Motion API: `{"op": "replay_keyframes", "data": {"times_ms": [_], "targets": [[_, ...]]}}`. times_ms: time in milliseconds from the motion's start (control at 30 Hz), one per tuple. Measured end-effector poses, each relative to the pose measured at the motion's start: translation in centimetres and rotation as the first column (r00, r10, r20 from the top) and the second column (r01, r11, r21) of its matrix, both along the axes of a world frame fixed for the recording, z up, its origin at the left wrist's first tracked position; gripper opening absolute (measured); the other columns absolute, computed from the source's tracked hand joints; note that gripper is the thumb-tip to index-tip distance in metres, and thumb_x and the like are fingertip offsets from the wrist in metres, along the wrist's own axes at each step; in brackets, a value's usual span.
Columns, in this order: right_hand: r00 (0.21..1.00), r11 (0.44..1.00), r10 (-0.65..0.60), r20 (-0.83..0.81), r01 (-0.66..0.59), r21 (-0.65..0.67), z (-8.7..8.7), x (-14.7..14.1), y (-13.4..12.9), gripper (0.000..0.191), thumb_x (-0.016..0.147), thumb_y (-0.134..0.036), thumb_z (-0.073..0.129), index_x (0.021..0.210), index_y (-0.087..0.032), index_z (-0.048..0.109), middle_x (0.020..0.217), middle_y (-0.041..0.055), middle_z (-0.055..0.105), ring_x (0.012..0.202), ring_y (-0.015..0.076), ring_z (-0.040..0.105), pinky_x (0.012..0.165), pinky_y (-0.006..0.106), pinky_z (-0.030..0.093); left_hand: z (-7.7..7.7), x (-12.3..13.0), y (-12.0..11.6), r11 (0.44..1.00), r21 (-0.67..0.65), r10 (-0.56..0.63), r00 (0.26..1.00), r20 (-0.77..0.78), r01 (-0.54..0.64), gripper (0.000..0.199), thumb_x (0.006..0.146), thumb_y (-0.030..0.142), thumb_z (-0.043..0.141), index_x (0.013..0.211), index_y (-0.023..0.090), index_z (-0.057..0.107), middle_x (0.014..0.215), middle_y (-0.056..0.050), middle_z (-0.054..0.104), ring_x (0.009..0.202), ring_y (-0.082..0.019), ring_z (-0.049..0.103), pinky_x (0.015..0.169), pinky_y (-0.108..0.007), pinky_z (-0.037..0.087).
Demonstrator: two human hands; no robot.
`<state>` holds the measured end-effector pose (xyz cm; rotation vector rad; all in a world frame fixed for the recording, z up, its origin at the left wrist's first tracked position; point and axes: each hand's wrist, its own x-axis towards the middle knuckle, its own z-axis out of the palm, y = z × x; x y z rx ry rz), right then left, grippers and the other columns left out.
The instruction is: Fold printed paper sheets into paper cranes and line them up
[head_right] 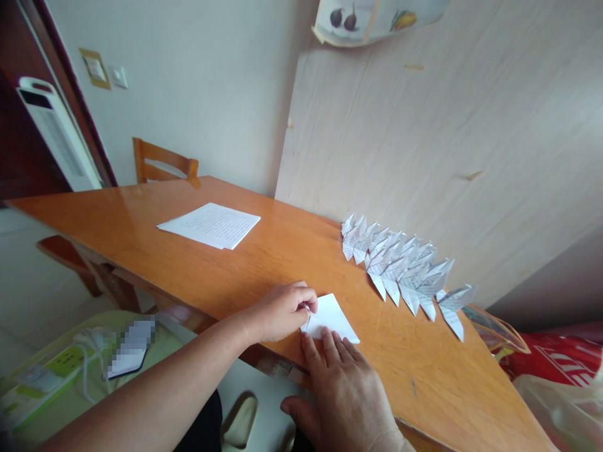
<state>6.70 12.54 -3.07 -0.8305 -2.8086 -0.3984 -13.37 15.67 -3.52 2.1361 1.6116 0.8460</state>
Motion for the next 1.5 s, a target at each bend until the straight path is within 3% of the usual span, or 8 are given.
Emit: {"op": "replay_keyframes", "data": {"times_ms": [233, 367, 467, 600, 700, 800, 1033, 1500], "targets": [[1.000, 0.999, -0.016, -0.014, 0.015, -0.050, 0.2, 0.3, 0.0, 0.071, 0.076, -0.048, 0.073, 0.138, -0.016, 0.057, 0.133, 0.0180, 0.064, 0.116, 0.0381, 0.064, 0.094, 0.052, 0.056, 0.5, -0.8, -0.4, 0.992, -0.031, -0.126, 0.991, -0.053, 0.125, 0.018, 0.079, 0.021, 0.064, 0.093, 0.026, 0.075, 0.099, -0.002, 0.065, 0.089, -0.018, 0.062, 0.075, -0.026, 0.046], [0.998, 0.968, -0.034, -0.048, 0.021, -0.250, 1.6, 1.0, 1.2, 0.042, 0.090, -0.041, 0.058, 0.130, -0.030, 0.062, 0.126, 0.0072, 0.070, 0.105, 0.0291, 0.070, 0.087, 0.042, 0.058, 0.6, -1.1, -0.1, 0.986, -0.060, -0.157, 0.987, -0.038, 0.154, 0.018, 0.080, 0.025, 0.066, 0.094, 0.026, 0.076, 0.101, -0.002, 0.065, 0.086, -0.017, 0.062, 0.075, -0.026, 0.046], [0.960, 0.920, -0.210, -0.185, 0.130, -0.369, 2.6, 1.1, 2.9, 0.030, 0.095, -0.036, 0.047, 0.112, -0.027, 0.069, 0.105, 0.0059, 0.076, 0.087, 0.0237, 0.072, 0.076, 0.034, 0.055, 0.4, -1.1, -0.1, 0.987, -0.057, -0.154, 0.987, -0.047, 0.152, 0.019, 0.080, 0.025, 0.065, 0.096, 0.027, 0.076, 0.101, -0.002, 0.065, 0.087, -0.018, 0.062, 0.075, -0.026, 0.046], [0.924, 0.796, -0.317, -0.215, 0.136, -0.589, 2.8, 0.1, 5.2, 0.021, 0.089, -0.031, 0.051, 0.076, -0.021, 0.065, 0.074, 0.0018, 0.069, 0.072, 0.0185, 0.064, 0.064, 0.027, 0.046, 0.2, -1.0, 0.0, 0.988, -0.042, -0.148, 0.987, -0.060, 0.145, 0.019, 0.079, 0.027, 0.066, 0.096, 0.027, 0.076, 0.099, -0.002, 0.065, 0.088, -0.018, 0.063, 0.075, -0.026, 0.046], [0.942, 0.650, -0.311, -0.124, 0.116, -0.751, 2.7, -0.8, 6.4, 0.014, 0.083, -0.027, 0.055, 0.074, -0.019, 0.063, 0.068, 0.0001, 0.063, 0.066, 0.0153, 0.056, 0.058, 0.025, 0.039, 0.3, -1.0, -0.1, 0.989, -0.039, -0.144, 0.987, -0.076, 0.141, 0.020, 0.079, 0.026, 0.065, 0.096, 0.028, 0.076, 0.099, -0.002, 0.065, 0.090, -0.019, 0.063, 0.077, -0.027, 0.047], [0.956, 0.544, -0.286, -0.070, 0.102, -0.833, 3.1, -1.3, 7.2, 0.009, 0.078, -0.024, 0.058, 0.076, -0.017, 0.063, 0.070, -0.0006, 0.061, 0.067, 0.0138, 0.051, 0.060, 0.025, 0.037, 0.6, -1.0, -0.3, 0.989, -0.035, -0.149, 0.984, -0.093, 0.146, 0.021, 0.079, 0.028, 0.065, 0.098, 0.028, 0.075, 0.100, -0.002, 0.065, 0.092, -0.020, 0.064, 0.079, -0.028, 0.047], [0.936, 0.386, -0.350, 0.040, 0.184, -0.904, 3.8, -2.1, 8.1, 0.011, 0.073, -0.024, 0.064, 0.070, -0.018, 0.055, 0.063, -0.0046, 0.052, 0.060, 0.0103, 0.044, 0.057, 0.024, 0.034, 1.1, -1.1, -0.5, 0.986, -0.058, -0.164, 0.980, -0.114, 0.158, 0.027, 0.077, 0.038, 0.069, 0.101, 0.028, 0.074, 0.102, -0.003, 0.064, 0.093, -0.022, 0.064, 0.081, -0.030, 0.049], [0.910, 0.313, -0.364, 0.198, 0.319, -0.894, 4.4, -1.7, 9.9, 0.007, 0.065, -0.023, 0.067, 0.063, -0.018, 0.062, 0.055, -0.0041, 0.053, 0.056, 0.0108, 0.049, 0.055, 0.023, 0.038, 1.4, -1.2, -0.5, 0.981, -0.104, -0.174, 0.978, -0.114, 0.163, 0.027, 0.076, 0.031, 0.068, 0.102, 0.028, 0.073, 0.103, -0.003, 0.062, 0.091, -0.021, 0.062, 0.078, -0.028, 0.046]]}}
